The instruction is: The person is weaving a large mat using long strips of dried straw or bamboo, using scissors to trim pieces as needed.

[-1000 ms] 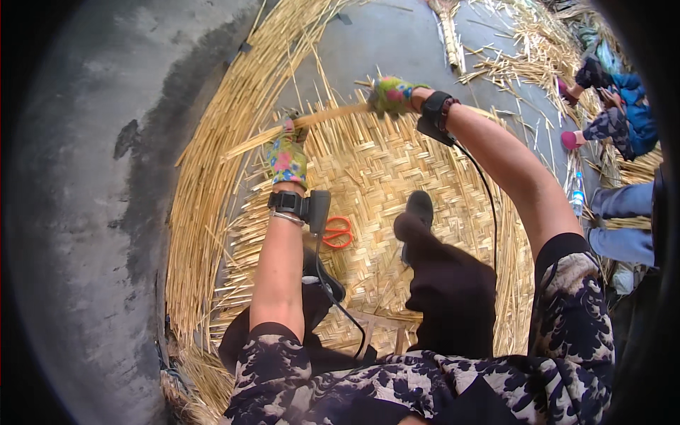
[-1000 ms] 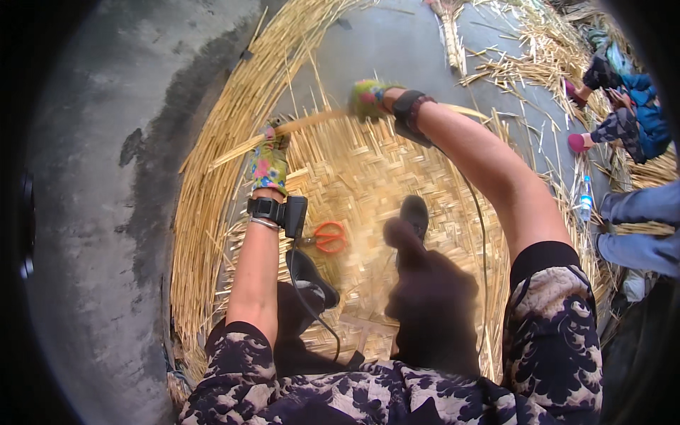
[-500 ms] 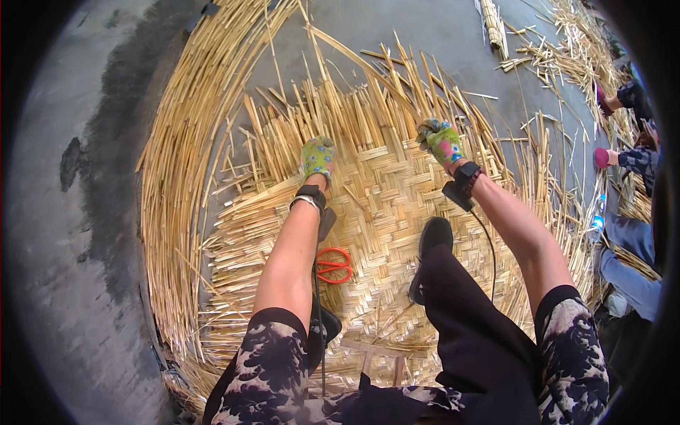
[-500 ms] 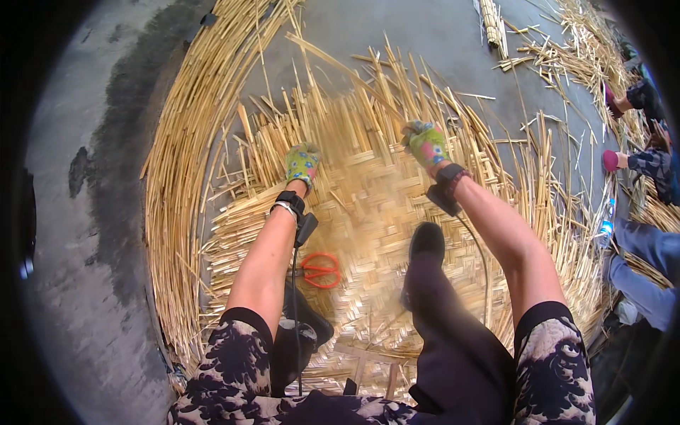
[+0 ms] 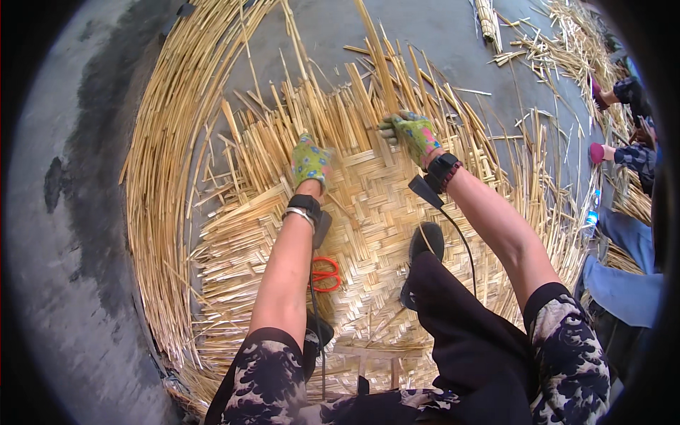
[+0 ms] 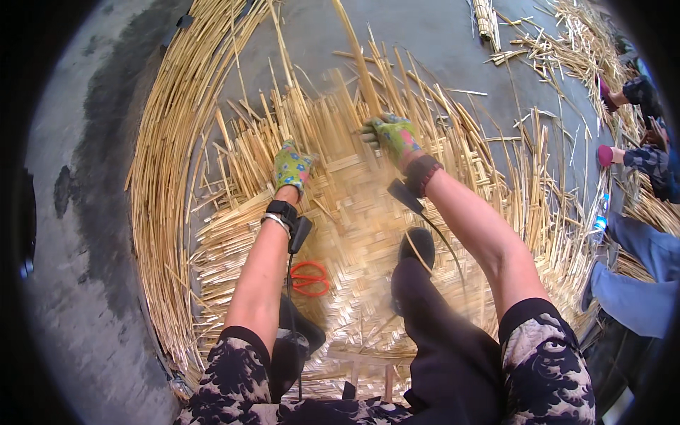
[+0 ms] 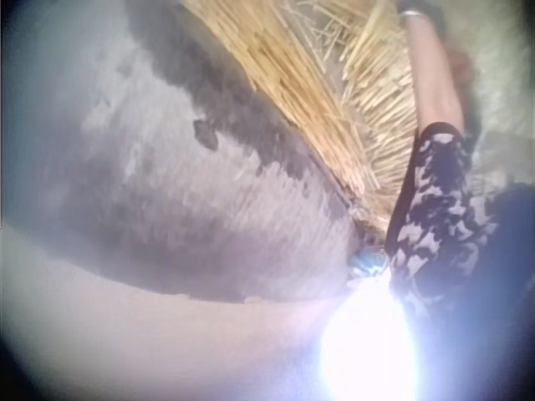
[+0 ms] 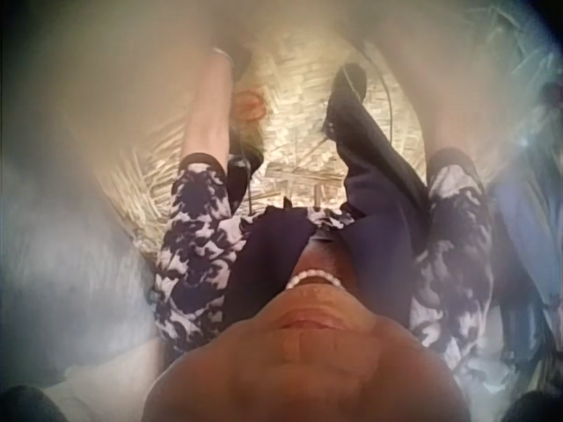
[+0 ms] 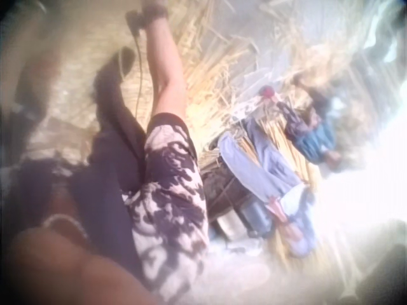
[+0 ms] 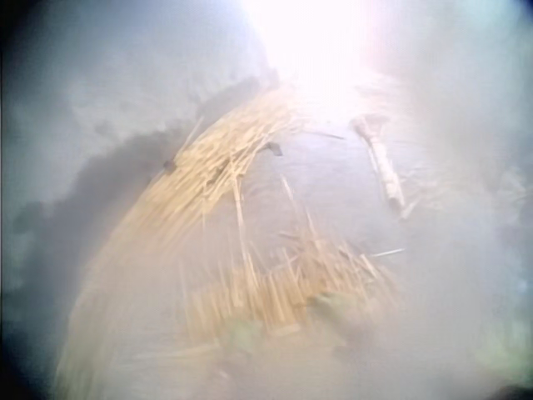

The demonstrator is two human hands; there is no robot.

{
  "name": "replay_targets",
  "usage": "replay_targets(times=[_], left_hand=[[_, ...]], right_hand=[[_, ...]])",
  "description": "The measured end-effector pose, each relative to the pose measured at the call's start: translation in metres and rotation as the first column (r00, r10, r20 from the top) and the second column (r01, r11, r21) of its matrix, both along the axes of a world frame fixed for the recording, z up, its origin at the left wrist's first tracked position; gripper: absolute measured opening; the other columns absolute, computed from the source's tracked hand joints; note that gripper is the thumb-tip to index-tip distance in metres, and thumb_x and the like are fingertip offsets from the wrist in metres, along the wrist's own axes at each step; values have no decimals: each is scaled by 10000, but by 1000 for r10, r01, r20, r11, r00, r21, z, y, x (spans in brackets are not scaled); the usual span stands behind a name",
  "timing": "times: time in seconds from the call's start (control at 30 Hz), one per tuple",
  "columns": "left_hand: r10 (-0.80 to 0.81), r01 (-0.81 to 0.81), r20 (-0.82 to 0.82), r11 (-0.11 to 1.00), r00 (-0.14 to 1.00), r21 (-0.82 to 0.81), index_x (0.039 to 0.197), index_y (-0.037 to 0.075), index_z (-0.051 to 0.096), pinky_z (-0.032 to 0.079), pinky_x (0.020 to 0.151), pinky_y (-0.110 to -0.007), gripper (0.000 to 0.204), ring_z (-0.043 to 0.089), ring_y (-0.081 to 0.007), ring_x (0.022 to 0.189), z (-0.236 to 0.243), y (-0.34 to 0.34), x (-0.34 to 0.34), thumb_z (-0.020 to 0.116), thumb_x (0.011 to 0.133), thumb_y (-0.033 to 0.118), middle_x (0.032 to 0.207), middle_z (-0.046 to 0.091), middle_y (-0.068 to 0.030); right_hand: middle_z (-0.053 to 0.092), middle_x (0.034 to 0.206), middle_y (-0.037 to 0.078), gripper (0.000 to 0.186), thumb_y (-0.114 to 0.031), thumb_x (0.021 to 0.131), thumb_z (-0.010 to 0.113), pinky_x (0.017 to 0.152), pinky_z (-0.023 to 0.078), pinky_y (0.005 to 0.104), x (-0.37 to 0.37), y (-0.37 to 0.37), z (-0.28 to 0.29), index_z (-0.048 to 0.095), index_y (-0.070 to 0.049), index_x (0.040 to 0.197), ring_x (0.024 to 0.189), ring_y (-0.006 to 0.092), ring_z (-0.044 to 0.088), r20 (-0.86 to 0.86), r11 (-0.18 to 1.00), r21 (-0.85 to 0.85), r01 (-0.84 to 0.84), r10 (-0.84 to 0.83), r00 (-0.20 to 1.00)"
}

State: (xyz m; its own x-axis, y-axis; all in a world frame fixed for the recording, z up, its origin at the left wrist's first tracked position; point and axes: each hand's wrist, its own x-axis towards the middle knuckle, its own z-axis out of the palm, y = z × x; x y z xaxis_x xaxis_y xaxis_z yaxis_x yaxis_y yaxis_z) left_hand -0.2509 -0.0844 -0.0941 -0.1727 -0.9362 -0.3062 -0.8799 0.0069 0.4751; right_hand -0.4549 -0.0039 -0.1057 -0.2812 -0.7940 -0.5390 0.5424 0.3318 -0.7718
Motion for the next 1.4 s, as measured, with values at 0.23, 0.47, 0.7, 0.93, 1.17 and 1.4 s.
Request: replay_targets(times=[0.23, 0.47, 0.7, 0.93, 1.17, 1.4], left_hand=[[31, 7, -99, 934, 995, 357, 839, -51, 595, 478, 608, -350, 453, 600, -290, 632, -10, -17, 5, 686, 625, 338, 646, 604, -181], [33, -21, -245, 998, 969, 54, 982, -75, 558, 421, 820, -367, 464, 545, -342, 939, -11, 5, 7, 658, 685, 268, 942, 574, -251], [130, 12, -459, 956, 879, 294, 892, -63, 591, 452, 648, -235, 349, 594, -152, 698, 9, -6, 12, 671, 663, 187, 754, 626, -115], [171, -15, -775, 979, 608, 204, 801, -11, 612, 429, 552, -243, 185, 531, -113, 600, -17, 5, 38, 647, 699, 139, 670, 578, -19], [305, 259, -916, 892, 262, 371, 1034, -29, 521, 481, 748, -311, 392, 589, -212, 803, -47, -11, 45, 467, 849, 312, 886, 605, -120], [731, 604, -656, 440, 189, 664, 1180, -86, 377, 419, 871, -471, 676, 532, -340, 971, 33, -36, 21, 320, 869, 511, 1132, 490, -223]], right_hand=[[594, 917, 113, 188, -113, 859, 494, 722, 498, 271, 9, -25, 4, 532, 17, 989, 819, 189, 595, 45, 992, -108, -72, 77, 996], [592, 810, 68, 199, -111, 774, 552, 610, 463, 279, 10, -41, -15, 583, -3, 938, 701, 145, 554, -268, 990, 90, -108, 129, 955], [579, 748, 51, 127, -107, 779, 524, 548, 458, 277, -2, -40, -3, 596, -27, 848, 620, 145, 548, -129, 973, 191, -132, 158, 979], [588, 788, 68, 164, -138, 866, 452, 593, 475, 279, 1, -43, -12, 560, -18, 897, 667, 155, 569, -100, 986, 74, -152, 159, 982], [556, 810, 25, 161, -85, 806, 493, 619, 442, 246, -9, -49, -83, 547, -30, 947, 726, 125, 538, -703, 892, -64, -447, 277, 655], [561, 872, -15, 296, -49, 778, 502, 636, 431, 247, 11, -37, -29, 529, -32, 1072, 745, 95, 515, -35, 991, -58, -123, 121, 992]])
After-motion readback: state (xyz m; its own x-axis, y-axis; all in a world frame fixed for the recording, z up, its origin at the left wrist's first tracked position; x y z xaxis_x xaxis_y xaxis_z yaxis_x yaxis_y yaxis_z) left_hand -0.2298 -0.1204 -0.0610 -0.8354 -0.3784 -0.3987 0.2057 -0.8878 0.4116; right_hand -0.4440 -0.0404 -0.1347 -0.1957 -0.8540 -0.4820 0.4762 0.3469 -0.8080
